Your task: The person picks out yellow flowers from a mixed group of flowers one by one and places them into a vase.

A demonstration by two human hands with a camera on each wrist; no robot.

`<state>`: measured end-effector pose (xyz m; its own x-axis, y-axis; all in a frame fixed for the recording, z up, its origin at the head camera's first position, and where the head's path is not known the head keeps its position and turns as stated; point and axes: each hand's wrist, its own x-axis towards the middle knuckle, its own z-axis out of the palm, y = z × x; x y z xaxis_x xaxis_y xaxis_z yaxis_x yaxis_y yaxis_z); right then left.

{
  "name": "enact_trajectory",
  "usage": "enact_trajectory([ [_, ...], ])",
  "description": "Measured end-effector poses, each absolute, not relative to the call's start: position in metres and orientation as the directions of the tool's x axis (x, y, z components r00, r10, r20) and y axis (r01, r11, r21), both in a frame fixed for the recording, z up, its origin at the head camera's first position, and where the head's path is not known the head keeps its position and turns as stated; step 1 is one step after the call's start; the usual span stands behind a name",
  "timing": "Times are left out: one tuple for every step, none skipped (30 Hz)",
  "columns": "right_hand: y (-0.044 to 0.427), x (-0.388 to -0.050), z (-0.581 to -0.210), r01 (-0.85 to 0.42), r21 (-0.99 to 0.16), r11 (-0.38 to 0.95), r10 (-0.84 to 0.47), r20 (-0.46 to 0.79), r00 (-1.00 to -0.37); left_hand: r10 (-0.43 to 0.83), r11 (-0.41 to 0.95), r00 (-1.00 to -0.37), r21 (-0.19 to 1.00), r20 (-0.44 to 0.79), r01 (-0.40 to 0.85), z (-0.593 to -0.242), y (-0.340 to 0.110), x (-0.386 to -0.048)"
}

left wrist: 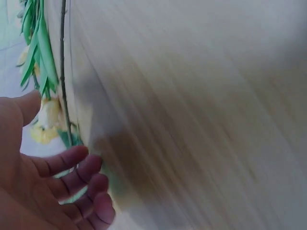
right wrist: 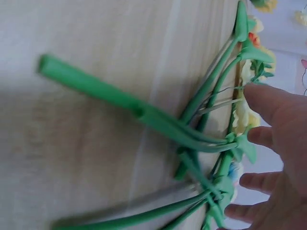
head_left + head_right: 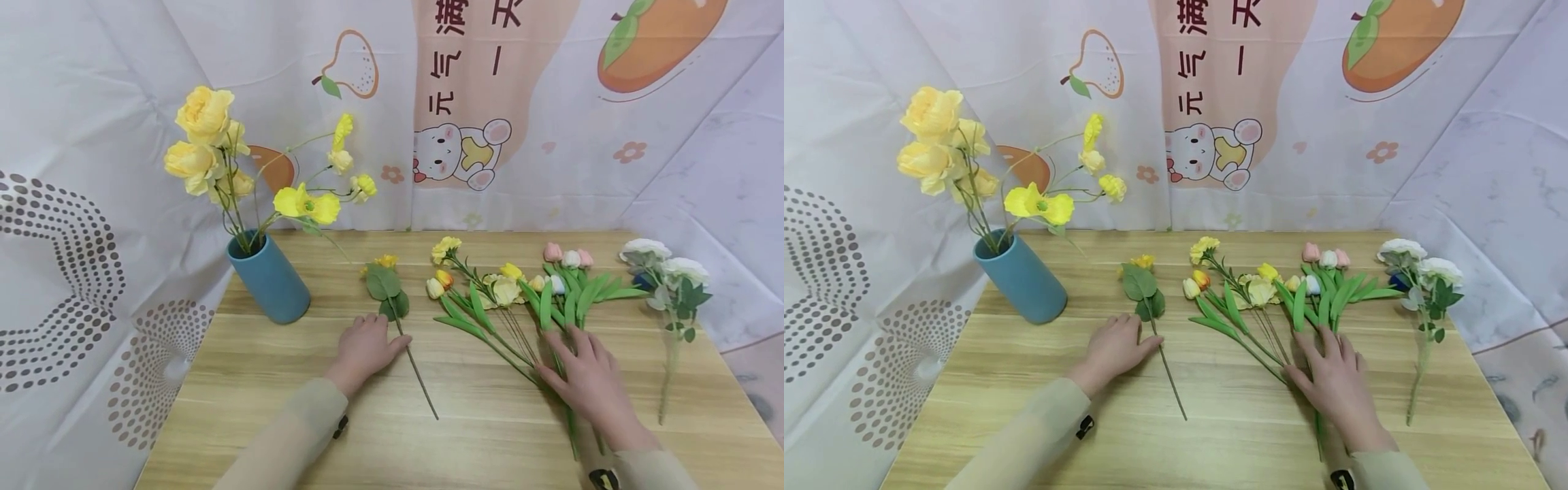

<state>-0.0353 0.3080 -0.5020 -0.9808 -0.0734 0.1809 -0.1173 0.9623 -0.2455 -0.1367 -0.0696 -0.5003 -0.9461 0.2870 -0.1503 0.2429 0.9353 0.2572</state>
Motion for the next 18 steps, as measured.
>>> enact_trajectory([
  [0.310,-0.034,-0.504,-0.103,-0.242,0.965,-0.068,0.147,-0.987,0.272,0.940,-0.948,0.256,-0.166,0.225,-0.502,-0.067,-0.138],
  [0.311,-0.033,-0.505,-0.085,-0.238,0.967,-0.060,0.110,-0.992,0.259,0.944,-0.950,0.255,-0.175,0.210,-0.504,-0.064,-0.139],
  [0.312,-0.033,-0.506,-0.066,-0.241,0.968,-0.051,0.068,-0.996,0.247,0.947,-0.951,0.254,-0.183,0.197,-0.505,-0.062,-0.139],
  [0.312,-0.032,-0.507,-0.054,-0.237,0.970,-0.047,0.035,-0.998,0.237,0.951,-0.953,0.248,-0.189,0.187,-0.506,-0.060,-0.140],
  [0.313,-0.032,-0.508,-0.041,-0.233,0.972,-0.042,0.000,-0.999,0.228,0.953,-0.955,0.245,-0.192,0.178,-0.507,-0.059,-0.140],
  [0.313,-0.031,-0.508,-0.032,-0.230,0.973,-0.039,-0.028,-0.999,0.220,0.955,-0.956,0.241,-0.193,0.171,-0.507,-0.058,-0.141],
  [0.313,-0.031,-0.509,-0.026,-0.228,0.973,-0.039,-0.051,-0.998,0.211,0.958,-0.958,0.236,-0.194,0.163,-0.507,-0.057,-0.142],
  [0.313,-0.031,-0.509,-0.021,-0.227,0.974,-0.038,-0.071,-0.997,0.204,0.959,-0.959,0.237,-0.195,0.155,-0.507,-0.057,-0.142],
  [0.313,-0.031,-0.509,-0.016,-0.230,0.973,-0.038,-0.090,-0.995,0.196,0.960,-0.960,0.238,-0.199,0.147,-0.507,-0.057,-0.142],
  [0.313,-0.030,-0.510,-0.009,-0.234,0.972,-0.034,-0.105,-0.994,0.189,0.960,-0.961,0.246,-0.203,0.137,-0.506,-0.058,-0.143],
  [0.313,-0.030,-0.510,-0.001,-0.244,0.970,-0.030,-0.114,-0.993,0.182,0.958,-0.961,0.256,-0.206,0.127,-0.505,-0.058,-0.143],
  [0.313,-0.030,-0.510,0.007,-0.255,0.967,-0.025,-0.121,-0.992,0.176,0.956,-0.962,0.268,-0.209,0.116,-0.505,-0.059,-0.144],
  [0.313,-0.029,-0.510,0.013,-0.266,0.964,-0.021,-0.125,-0.992,0.170,0.954,-0.962,0.282,-0.214,0.106,-0.504,-0.061,-0.145],
  [0.312,-0.029,-0.510,0.018,-0.275,0.961,-0.018,-0.126,-0.992,0.166,0.949,-0.962,0.300,-0.216,0.096,-0.502,-0.062,-0.145],
  [0.313,-0.029,-0.510,0.020,-0.281,0.960,-0.016,-0.125,-0.992,0.161,0.944,-0.962,0.318,-0.221,0.085,-0.501,-0.064,-0.146],
  [0.313,-0.029,-0.510,0.020,-0.283,0.959,-0.016,-0.126,-0.992,0.157,0.938,-0.961,0.340,-0.227,0.073,-0.500,-0.065,-0.146],
  [0.313,-0.029,-0.510,0.021,-0.287,0.958,-0.017,-0.128,-0.992,0.153,0.932,-0.960,0.357,-0.233,0.062,-0.500,-0.067,-0.147],
  [0.313,-0.029,-0.510,0.020,-0.289,0.957,-0.020,-0.134,-0.991,0.150,0.927,-0.959,0.372,-0.239,0.052,-0.499,-0.069,-0.148],
])
